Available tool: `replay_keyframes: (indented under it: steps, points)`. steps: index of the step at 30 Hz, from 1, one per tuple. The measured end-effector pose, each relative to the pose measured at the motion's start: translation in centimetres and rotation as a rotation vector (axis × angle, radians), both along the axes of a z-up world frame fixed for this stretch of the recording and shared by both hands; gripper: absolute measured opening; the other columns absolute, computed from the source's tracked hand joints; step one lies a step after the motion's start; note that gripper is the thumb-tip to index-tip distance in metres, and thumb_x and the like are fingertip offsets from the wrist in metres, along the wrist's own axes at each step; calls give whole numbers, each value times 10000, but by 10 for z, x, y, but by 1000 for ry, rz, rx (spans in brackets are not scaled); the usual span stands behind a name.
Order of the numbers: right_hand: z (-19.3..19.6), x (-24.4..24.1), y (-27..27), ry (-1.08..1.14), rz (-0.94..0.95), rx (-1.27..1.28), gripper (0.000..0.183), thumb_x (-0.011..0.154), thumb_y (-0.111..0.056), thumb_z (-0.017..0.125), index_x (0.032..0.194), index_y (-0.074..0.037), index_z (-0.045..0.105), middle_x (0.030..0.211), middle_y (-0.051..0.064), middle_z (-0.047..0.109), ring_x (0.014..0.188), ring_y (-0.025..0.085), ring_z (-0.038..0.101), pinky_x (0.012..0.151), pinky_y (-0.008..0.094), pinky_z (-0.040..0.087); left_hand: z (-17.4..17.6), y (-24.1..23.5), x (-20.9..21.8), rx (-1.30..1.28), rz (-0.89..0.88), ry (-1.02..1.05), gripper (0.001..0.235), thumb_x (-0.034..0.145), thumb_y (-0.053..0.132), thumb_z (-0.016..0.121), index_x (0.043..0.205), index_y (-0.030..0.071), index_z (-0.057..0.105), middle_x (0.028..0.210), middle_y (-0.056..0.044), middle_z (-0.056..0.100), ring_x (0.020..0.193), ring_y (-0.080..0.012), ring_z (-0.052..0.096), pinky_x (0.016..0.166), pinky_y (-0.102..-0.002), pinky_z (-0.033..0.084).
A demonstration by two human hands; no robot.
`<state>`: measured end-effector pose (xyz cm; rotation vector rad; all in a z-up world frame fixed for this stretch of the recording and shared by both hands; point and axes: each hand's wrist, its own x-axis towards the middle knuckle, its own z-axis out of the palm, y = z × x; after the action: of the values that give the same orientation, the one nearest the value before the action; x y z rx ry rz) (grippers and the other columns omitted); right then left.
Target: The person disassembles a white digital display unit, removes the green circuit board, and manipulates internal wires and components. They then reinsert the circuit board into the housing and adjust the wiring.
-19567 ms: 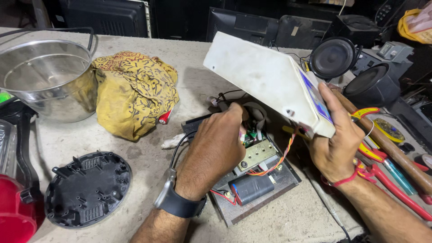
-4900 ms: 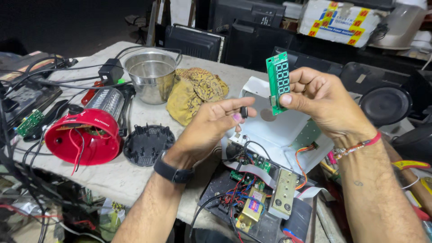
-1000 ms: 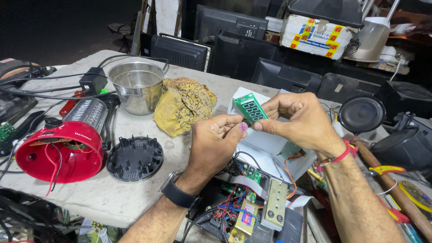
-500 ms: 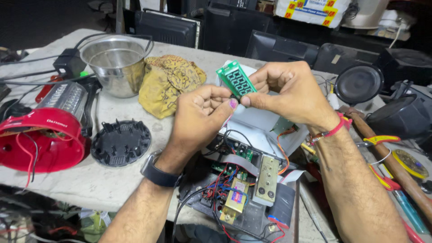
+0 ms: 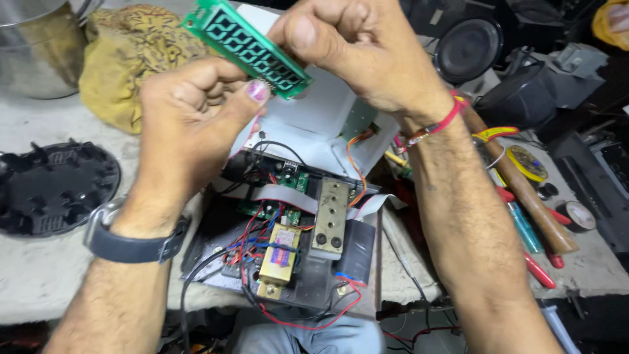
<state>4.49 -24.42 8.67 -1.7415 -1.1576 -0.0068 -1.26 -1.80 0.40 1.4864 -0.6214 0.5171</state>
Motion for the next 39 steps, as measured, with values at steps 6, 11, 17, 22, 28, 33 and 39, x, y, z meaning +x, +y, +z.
replay_keyframes:
  steps: [6, 11, 17, 22, 28, 33, 39]
  points:
    - [-3, 20, -14, 252, 172, 125, 637, 1107, -486, 501, 1293, 106, 644, 1177, 202, 725, 1045, 217, 716, 1002, 336, 567, 16, -2, -9, -25, 43, 40, 148, 1009, 86, 704, 1109, -23, 701, 918, 6, 704, 806, -25, 637, 736, -181, 526]
    - [-10, 41, -32, 336, 267, 169, 673, 1107, -516, 437, 1330, 88, 631, 1281, 233, 703, 1169, 268, 675, 1074, 372, 530, 15, -1, -11, 30, 94, 21, 147, 1022, 86, 699, 1114, -28, 697, 908, -5, 700, 785, -32, 641, 707, -181, 522]
    - [-12, 43, -29, 307, 128, 222, 589, 1112, -470, 464, 1328, 57, 614, 1293, 202, 683, 1182, 283, 638, 1046, 388, 502, 10, 1, -8, 49, 123, 8, 145, 1028, 101, 714, 1086, -32, 705, 894, -1, 695, 774, -29, 619, 692, -182, 507]
    - [2, 14, -11, 218, 68, 148, 616, 1078, -533, 511, 1294, 27, 650, 1249, 134, 713, 1171, 195, 662, 1030, 317, 495, 2, 2, -3, 42, 78, -98, 145, 1077, 94, 712, 1140, -36, 727, 937, 1, 695, 813, -34, 603, 719, -193, 499]
    - [12, -9, 5, 111, 35, 5, 485, 986, -345, 765, 1277, 29, 659, 1190, 102, 734, 1134, 157, 691, 1091, 309, 541, -4, -1, 4, -179, -105, 79, 181, 1020, 97, 678, 1149, -27, 701, 877, 26, 694, 735, -19, 589, 655, -193, 498]
    - [15, -13, 15, 83, -3, -83, 466, 843, -71, 829, 1267, 26, 660, 1207, 69, 732, 1159, 135, 682, 1076, 303, 532, 2, -6, 0, -92, 2, 70, 181, 989, 80, 672, 1128, -26, 721, 890, 18, 718, 764, -7, 605, 652, -194, 505]
    - [12, -18, 23, 7, -52, -153, 402, 848, -33, 818, 1232, 12, 708, 1138, 63, 754, 1044, 120, 689, 988, 288, 564, -1, -6, 0, -19, 103, -4, 193, 974, 109, 700, 1116, -19, 725, 906, -20, 758, 792, -25, 642, 688, -226, 549]
